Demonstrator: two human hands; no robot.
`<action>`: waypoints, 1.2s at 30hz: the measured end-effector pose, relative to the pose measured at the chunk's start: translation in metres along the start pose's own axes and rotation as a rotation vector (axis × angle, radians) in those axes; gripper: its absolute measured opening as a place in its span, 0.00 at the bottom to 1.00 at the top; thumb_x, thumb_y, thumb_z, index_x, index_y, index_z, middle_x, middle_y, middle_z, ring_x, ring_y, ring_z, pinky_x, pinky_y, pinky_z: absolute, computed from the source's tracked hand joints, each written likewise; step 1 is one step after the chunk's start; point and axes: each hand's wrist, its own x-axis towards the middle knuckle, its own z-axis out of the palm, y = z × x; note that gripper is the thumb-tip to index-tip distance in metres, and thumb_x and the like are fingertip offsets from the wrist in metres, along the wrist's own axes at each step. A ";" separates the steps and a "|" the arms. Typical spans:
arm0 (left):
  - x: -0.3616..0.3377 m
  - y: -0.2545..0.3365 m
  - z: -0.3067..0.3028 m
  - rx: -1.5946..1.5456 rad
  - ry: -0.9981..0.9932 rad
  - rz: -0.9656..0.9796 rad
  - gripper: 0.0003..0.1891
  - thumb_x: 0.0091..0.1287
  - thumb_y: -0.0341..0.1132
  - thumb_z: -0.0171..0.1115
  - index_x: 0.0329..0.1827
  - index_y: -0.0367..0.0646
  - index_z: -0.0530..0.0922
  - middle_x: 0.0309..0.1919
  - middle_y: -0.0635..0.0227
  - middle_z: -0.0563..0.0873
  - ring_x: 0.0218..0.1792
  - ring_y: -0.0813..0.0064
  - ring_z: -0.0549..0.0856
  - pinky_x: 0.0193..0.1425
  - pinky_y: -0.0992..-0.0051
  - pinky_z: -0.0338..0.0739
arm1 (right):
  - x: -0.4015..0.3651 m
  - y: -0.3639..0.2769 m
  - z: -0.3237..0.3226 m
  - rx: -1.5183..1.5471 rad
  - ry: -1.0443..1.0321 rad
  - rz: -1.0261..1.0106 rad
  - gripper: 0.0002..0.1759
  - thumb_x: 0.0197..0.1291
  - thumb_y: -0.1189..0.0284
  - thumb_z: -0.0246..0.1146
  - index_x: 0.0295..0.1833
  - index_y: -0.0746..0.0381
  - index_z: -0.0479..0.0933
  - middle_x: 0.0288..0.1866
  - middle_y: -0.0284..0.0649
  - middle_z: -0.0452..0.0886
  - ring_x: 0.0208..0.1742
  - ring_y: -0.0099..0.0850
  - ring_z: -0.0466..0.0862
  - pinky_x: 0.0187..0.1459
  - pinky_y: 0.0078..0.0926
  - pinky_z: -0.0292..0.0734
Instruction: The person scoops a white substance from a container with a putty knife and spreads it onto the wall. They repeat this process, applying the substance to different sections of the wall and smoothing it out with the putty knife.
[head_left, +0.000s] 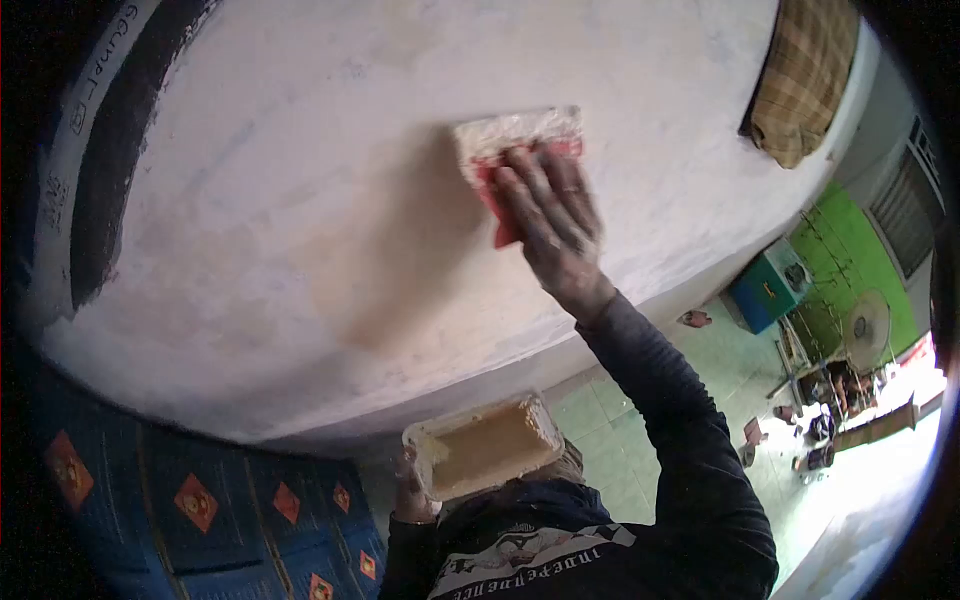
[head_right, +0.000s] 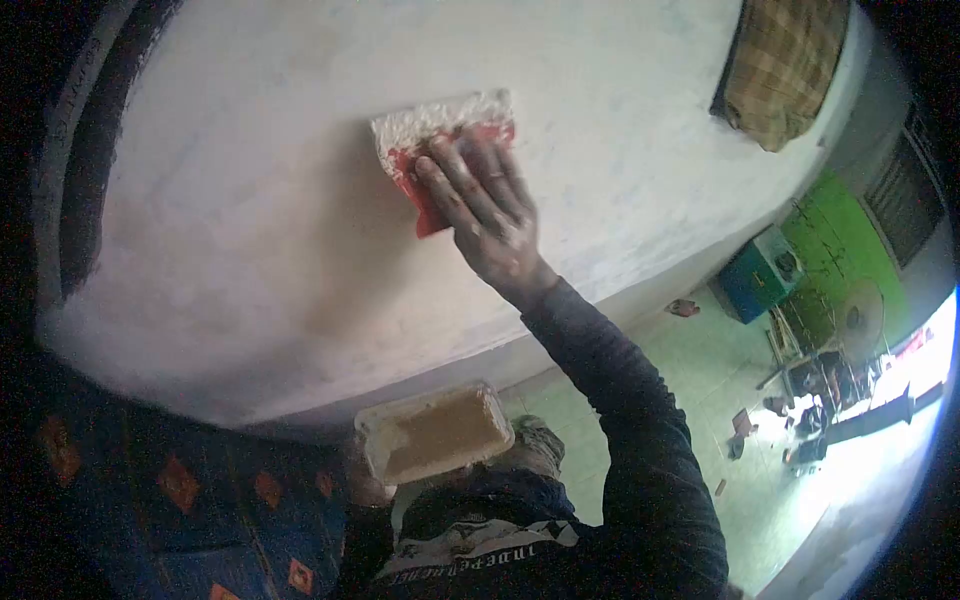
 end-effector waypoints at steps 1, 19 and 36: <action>0.004 0.003 -0.005 -0.027 0.011 -0.062 0.35 0.66 0.58 0.60 0.69 0.43 0.68 0.62 0.60 0.77 0.61 0.60 0.78 0.65 0.59 0.76 | -0.008 0.005 0.015 -0.008 -0.051 0.000 0.29 0.59 0.77 0.63 0.68 0.60 0.71 0.72 0.42 0.71 0.75 0.45 0.67 0.75 0.49 0.59; 0.011 -0.019 -0.023 0.131 -0.421 0.415 0.31 0.71 0.57 0.54 0.66 0.41 0.70 0.60 0.60 0.78 0.61 0.59 0.78 0.65 0.57 0.75 | 0.045 0.044 -0.041 -0.139 0.085 -0.122 0.28 0.53 0.77 0.67 0.61 0.46 0.78 0.57 0.33 0.83 0.57 0.37 0.81 0.57 0.43 0.75; 0.024 -0.027 -0.103 0.145 -0.127 0.057 0.28 0.75 0.53 0.49 0.72 0.46 0.65 0.66 0.61 0.73 0.65 0.61 0.74 0.67 0.57 0.73 | -0.101 -0.018 -0.026 -0.048 -0.279 0.073 0.34 0.57 0.58 0.65 0.70 0.49 0.70 0.72 0.37 0.71 0.76 0.44 0.64 0.73 0.51 0.59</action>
